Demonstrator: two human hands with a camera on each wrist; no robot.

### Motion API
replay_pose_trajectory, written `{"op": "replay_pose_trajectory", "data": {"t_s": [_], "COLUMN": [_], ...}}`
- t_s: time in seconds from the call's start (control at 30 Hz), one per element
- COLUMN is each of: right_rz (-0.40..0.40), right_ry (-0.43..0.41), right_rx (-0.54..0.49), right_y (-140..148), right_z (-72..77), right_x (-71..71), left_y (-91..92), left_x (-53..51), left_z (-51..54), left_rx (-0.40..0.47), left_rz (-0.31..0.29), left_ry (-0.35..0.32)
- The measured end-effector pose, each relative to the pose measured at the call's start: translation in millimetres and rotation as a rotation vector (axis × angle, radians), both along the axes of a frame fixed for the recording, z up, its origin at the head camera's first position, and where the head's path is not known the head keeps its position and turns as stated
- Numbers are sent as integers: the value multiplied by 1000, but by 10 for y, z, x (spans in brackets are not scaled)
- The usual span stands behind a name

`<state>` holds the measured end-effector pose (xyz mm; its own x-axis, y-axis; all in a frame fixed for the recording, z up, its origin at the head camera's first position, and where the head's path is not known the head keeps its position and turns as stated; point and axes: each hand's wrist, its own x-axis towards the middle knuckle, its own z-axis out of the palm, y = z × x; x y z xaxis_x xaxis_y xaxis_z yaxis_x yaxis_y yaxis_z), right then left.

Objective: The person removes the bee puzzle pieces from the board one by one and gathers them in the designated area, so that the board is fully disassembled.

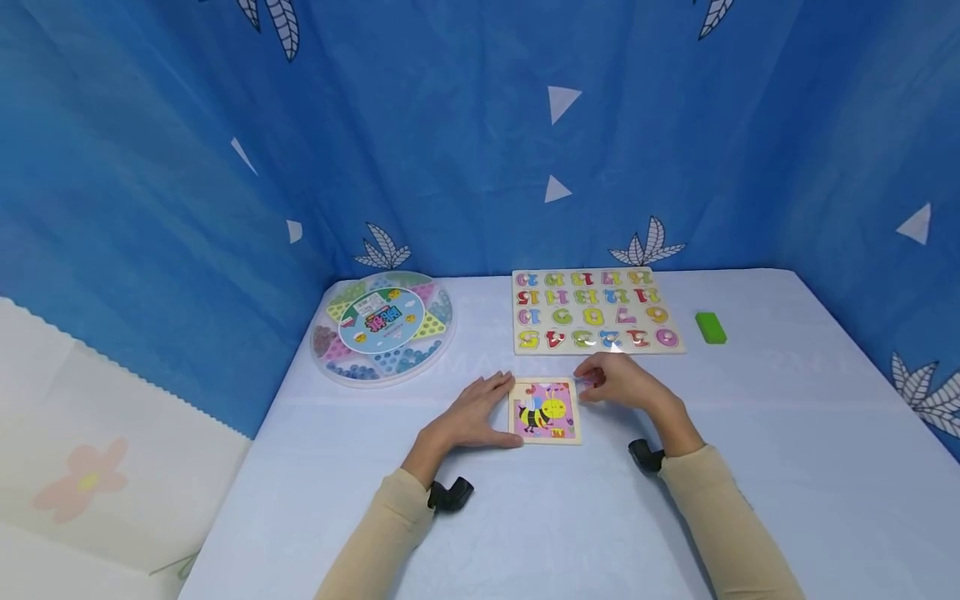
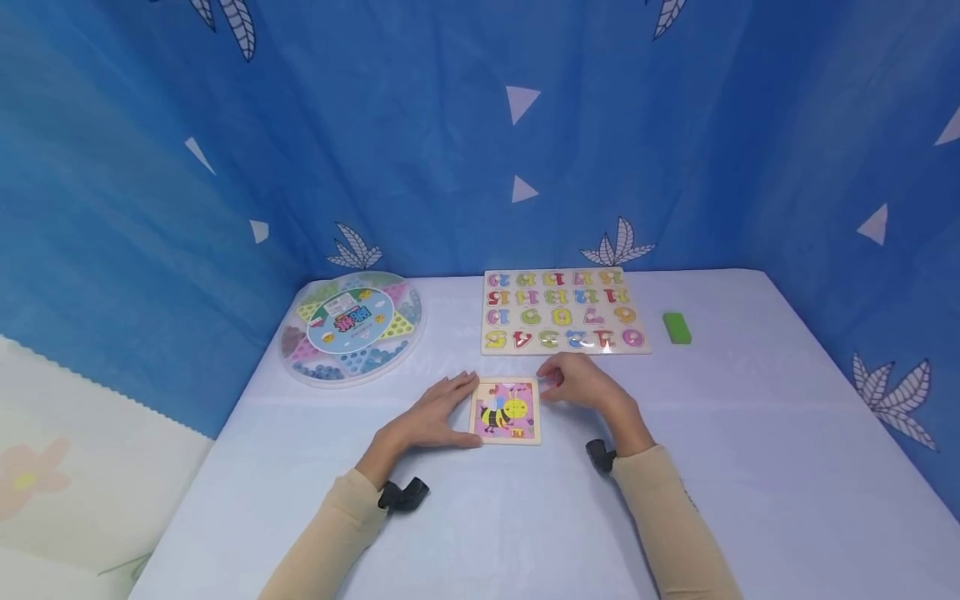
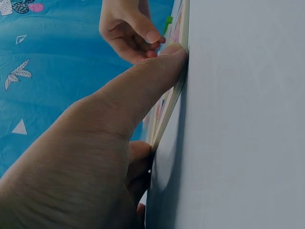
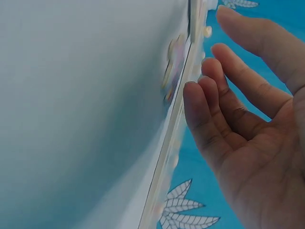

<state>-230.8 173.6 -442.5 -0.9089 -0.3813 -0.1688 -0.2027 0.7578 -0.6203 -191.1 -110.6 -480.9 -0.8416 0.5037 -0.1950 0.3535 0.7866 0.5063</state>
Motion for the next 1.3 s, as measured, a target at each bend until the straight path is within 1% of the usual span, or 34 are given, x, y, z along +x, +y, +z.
{"op": "replay_pose_trajectory", "data": {"t_s": [0.23,0.47,0.67,0.87,1.07,1.3], "right_rz": [58,90,103,110,107,110], "right_ry": [18,1,-3,14,-4,11], "right_rx": [-30,-17,-7,27,34,47], "right_y": [-177,-357,-476,-505,-499,-505], "right_z": [12,-8,18,7,-32,-52], "right_x": [10,-1,-4,-16,-30,-28], "left_y": [-8,-22,-21,-3,5,0], "left_x": [-11,-14,-9,-3,3,4], "left_z": [-5,-7,-27,-27,-17,-1], "left_rx": [-4,-17,-12,-11,-17,-18], "left_rz": [-7,-8,-17,-21,-13,-8], "left_ry": [7,5,24,32,20,24]}}
